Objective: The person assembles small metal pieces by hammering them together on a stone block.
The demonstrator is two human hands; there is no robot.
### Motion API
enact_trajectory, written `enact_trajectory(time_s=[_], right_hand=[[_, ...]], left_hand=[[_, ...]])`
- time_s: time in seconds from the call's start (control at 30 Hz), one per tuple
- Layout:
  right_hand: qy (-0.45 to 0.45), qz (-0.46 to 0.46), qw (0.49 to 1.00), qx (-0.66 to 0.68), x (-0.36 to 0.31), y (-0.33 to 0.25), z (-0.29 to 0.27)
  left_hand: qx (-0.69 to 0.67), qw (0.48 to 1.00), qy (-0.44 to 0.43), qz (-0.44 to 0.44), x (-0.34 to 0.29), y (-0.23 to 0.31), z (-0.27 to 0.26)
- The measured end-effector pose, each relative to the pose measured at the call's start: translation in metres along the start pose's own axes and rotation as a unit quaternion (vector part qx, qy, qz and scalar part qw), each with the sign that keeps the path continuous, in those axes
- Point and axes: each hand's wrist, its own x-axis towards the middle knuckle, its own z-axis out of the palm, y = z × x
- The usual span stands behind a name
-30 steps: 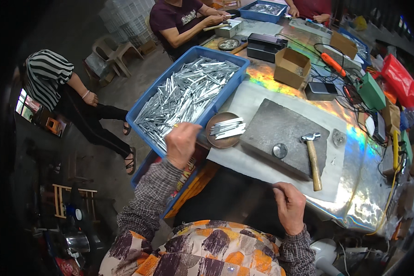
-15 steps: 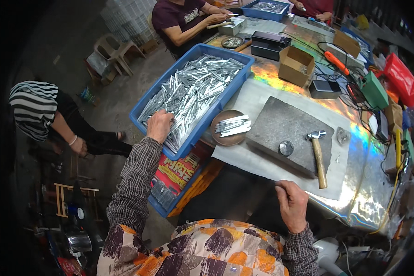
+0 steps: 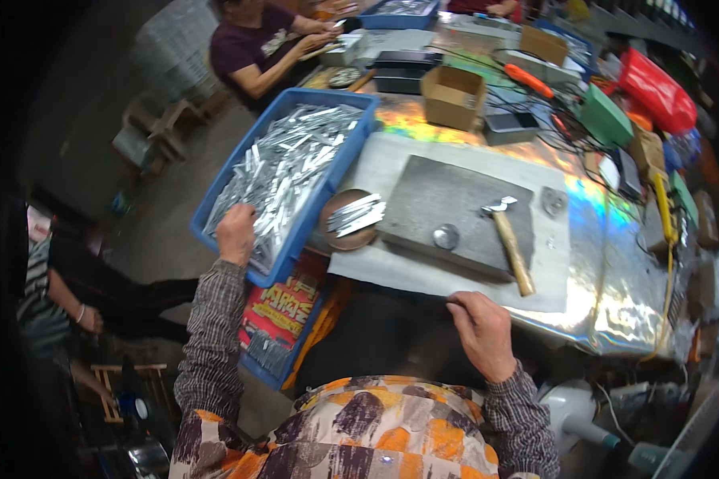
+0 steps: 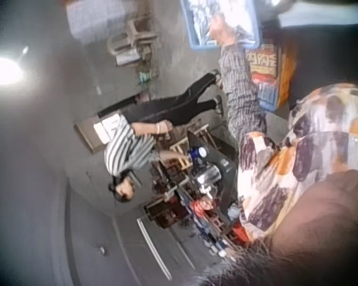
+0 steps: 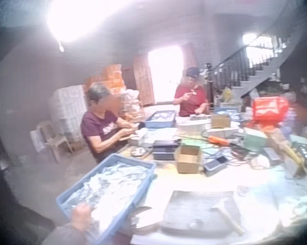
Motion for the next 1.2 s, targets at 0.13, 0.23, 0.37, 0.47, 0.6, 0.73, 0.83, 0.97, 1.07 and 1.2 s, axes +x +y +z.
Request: enact_trajectory(time_s=[0.13, 0.23, 0.37, 0.47, 0.6, 0.73, 0.83, 0.97, 1.07, 1.2], right_hand=[[0.037, -0.016, 0.999, -0.027, 0.003, 0.005, -0.012], [0.057, -0.012, 0.998, -0.027, 0.006, 0.010, -0.027], [0.095, -0.006, 0.994, -0.049, 0.009, 0.024, -0.051], [0.153, 0.004, 0.979, -0.132, 0.010, 0.049, -0.072], [0.174, 0.021, 0.963, -0.204, 0.019, 0.101, -0.087], [0.162, 0.022, 0.942, -0.292, 0.029, 0.133, -0.089], [0.143, 0.028, 0.933, -0.330, 0.038, 0.152, -0.088], [0.109, -0.018, 0.927, -0.359, 0.051, 0.154, -0.088], [0.080, -0.019, 0.913, -0.400, 0.053, 0.158, -0.088], [0.041, -0.030, 0.898, -0.437, 0.056, 0.154, -0.088]], left_hand=[[-0.060, 0.997, 0.035, -0.031, -0.004, -0.010, 0.000], [-0.105, 0.992, 0.042, -0.061, -0.007, -0.008, -0.011], [-0.195, 0.972, 0.039, -0.127, 0.006, 0.019, -0.032], [-0.476, 0.856, 0.072, -0.188, 0.024, 0.055, -0.052], [-0.614, 0.765, 0.010, -0.195, 0.043, 0.117, -0.059], [-0.708, 0.671, -0.050, -0.215, 0.045, 0.170, -0.036], [-0.732, 0.631, -0.056, -0.249, 0.045, 0.198, -0.020], [-0.748, 0.593, -0.072, -0.289, 0.042, 0.207, -0.004], [-0.731, 0.602, -0.086, -0.309, 0.040, 0.209, 0.000], [-0.690, 0.649, -0.107, -0.302, 0.037, 0.199, 0.002]])
